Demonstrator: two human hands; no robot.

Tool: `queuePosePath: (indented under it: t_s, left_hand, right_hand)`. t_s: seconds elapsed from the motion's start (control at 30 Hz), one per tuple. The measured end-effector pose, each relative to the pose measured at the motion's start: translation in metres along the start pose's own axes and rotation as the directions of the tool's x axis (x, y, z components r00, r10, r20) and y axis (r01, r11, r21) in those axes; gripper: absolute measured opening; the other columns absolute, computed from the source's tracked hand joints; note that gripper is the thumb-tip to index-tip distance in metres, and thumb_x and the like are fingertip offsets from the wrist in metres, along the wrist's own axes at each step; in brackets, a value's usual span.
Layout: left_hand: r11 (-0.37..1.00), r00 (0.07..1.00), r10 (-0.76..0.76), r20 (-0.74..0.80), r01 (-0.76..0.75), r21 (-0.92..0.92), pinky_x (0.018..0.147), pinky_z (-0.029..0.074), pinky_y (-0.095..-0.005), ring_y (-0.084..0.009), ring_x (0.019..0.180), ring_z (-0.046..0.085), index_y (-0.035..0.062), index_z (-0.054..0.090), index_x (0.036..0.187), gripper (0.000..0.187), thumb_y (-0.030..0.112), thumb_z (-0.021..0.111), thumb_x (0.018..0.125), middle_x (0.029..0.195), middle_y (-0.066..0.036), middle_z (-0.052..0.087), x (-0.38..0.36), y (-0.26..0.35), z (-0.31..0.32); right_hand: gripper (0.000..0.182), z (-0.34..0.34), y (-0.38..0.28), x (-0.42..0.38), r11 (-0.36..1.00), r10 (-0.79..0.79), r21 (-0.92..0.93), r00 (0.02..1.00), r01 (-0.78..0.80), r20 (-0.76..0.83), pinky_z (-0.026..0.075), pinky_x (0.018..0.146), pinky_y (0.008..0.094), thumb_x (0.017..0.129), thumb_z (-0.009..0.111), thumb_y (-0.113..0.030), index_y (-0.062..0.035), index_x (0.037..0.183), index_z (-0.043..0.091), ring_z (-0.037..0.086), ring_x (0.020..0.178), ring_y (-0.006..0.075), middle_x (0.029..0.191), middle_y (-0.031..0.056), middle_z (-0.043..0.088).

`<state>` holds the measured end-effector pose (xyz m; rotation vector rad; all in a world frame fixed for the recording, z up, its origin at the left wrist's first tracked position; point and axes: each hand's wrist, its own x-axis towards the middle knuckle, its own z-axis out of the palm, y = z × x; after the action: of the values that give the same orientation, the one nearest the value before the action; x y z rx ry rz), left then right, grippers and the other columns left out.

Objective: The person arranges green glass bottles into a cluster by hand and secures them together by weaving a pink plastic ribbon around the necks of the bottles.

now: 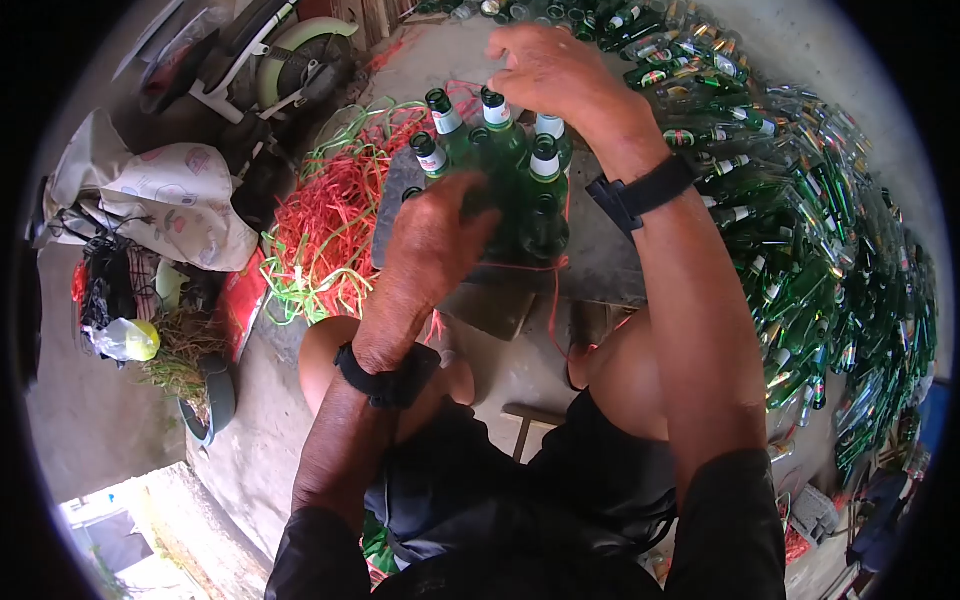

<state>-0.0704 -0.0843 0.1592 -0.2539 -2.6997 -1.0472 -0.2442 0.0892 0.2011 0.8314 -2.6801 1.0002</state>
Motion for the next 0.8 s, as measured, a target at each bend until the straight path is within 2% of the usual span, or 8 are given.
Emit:
queuePosePath:
  t_s: [0.07, 0.13, 0.2, 0.27, 0.37, 0.5, 0.67, 0.8]
  left_hand:
    - [1.000, 1.000, -0.002, -0.011, 0.002, -0.019, 0.080, 0.059, -0.0464, -0.0420, 0.094, 0.073, 0.0006, 0.067, 0.121, 0.039, 0.011, 0.079, 0.085, 0.104, -0.026, 0.072, -0.001, -0.006, 0.006]
    - [0.997, 1.000, -0.024, 0.009, 0.025, -0.075, 0.081, 0.058, -0.0482, -0.0437, 0.098, 0.072, 0.0013, 0.066, 0.119, 0.037, 0.010, 0.078, 0.086, 0.105, -0.026, 0.072, -0.002, -0.008, 0.007]
    - [0.998, 0.999, -0.042, 0.030, 0.044, -0.048, 0.081, 0.058, -0.0488, -0.0444, 0.098, 0.072, 0.0014, 0.065, 0.119, 0.036, 0.010, 0.077, 0.086, 0.104, -0.027, 0.072, -0.002, -0.006, 0.005]
    - [0.998, 0.997, -0.059, 0.054, 0.061, -0.021, 0.081, 0.058, -0.0494, -0.0451, 0.098, 0.071, 0.0016, 0.065, 0.119, 0.036, 0.010, 0.077, 0.086, 0.104, -0.027, 0.072, -0.002, -0.006, 0.004]
    - [0.996, 0.996, -0.066, 0.057, 0.069, -0.047, 0.080, 0.058, -0.0511, -0.0470, 0.096, 0.070, 0.0019, 0.063, 0.117, 0.034, 0.010, 0.076, 0.087, 0.102, -0.027, 0.072, -0.002, -0.008, 0.008]
    - [0.996, 0.996, -0.072, 0.051, 0.075, -0.052, 0.079, 0.057, -0.0528, -0.0480, 0.095, 0.070, 0.0014, 0.062, 0.116, 0.033, 0.011, 0.075, 0.088, 0.099, -0.028, 0.072, -0.001, -0.008, 0.013]
    - [0.996, 0.997, -0.058, 0.046, 0.061, -0.062, 0.078, 0.057, -0.0536, -0.0484, 0.094, 0.070, 0.0012, 0.061, 0.117, 0.034, 0.011, 0.075, 0.089, 0.097, -0.028, 0.072, 0.000, -0.010, 0.019]
    - [0.993, 0.995, -0.083, 0.062, 0.088, -0.084, 0.078, 0.057, -0.0531, -0.0481, 0.094, 0.071, 0.0013, 0.060, 0.117, 0.032, 0.011, 0.073, 0.090, 0.095, -0.028, 0.072, 0.001, -0.009, 0.020]
  right_hand:
    - [0.042, 0.007, -0.001, 0.006, 0.993, 0.029, -0.116, 0.998, -0.022, 0.057, 0.055, 0.093, 0.0473, 0.083, 0.075, -0.028, -0.0088, 0.121, 0.071, 0.071, 0.106, 0.0364, 0.111, 0.0156, 0.074]
    - [0.042, 0.013, -0.004, 0.008, 0.987, 0.057, -0.158, 0.994, -0.042, 0.096, 0.054, 0.096, 0.0481, 0.083, 0.075, -0.029, -0.0100, 0.121, 0.071, 0.070, 0.109, 0.0366, 0.113, 0.0159, 0.074]
    - [0.042, 0.020, -0.001, 0.010, 0.979, 0.081, -0.195, 0.988, -0.054, 0.131, 0.053, 0.098, 0.0489, 0.083, 0.075, -0.030, -0.0111, 0.121, 0.072, 0.070, 0.112, 0.0368, 0.116, 0.0163, 0.074]
    - [0.040, 0.032, 0.012, 0.011, 0.956, -0.045, -0.281, 0.990, 0.082, 0.135, 0.056, 0.078, 0.0466, 0.082, 0.080, -0.030, -0.0060, 0.112, 0.070, 0.072, 0.088, 0.0384, 0.092, 0.0195, 0.073]
    - [0.036, 0.041, 0.014, 0.008, 0.939, 0.023, -0.343, 0.990, 0.027, 0.141, 0.056, 0.077, 0.0505, 0.081, 0.079, -0.032, -0.0058, 0.104, 0.070, 0.071, 0.087, 0.0424, 0.089, 0.0208, 0.072]
    - [0.037, 0.047, 0.008, 0.005, 0.928, -0.025, -0.367, 0.992, 0.069, 0.124, 0.055, 0.079, 0.0530, 0.082, 0.078, -0.034, -0.0057, 0.103, 0.069, 0.070, 0.092, 0.0442, 0.093, 0.0210, 0.073]
    - [0.040, 0.050, 0.006, 0.005, 0.931, 0.056, -0.366, 0.987, 0.004, 0.153, 0.054, 0.086, 0.0548, 0.084, 0.075, -0.038, -0.0064, 0.107, 0.070, 0.069, 0.100, 0.0438, 0.099, 0.0210, 0.073]
    - [0.040, 0.051, 0.010, 0.003, 0.936, 0.061, -0.353, 0.990, -0.011, 0.130, 0.054, 0.087, 0.0549, 0.083, 0.074, -0.037, -0.0069, 0.108, 0.071, 0.069, 0.101, 0.0434, 0.101, 0.0202, 0.074]
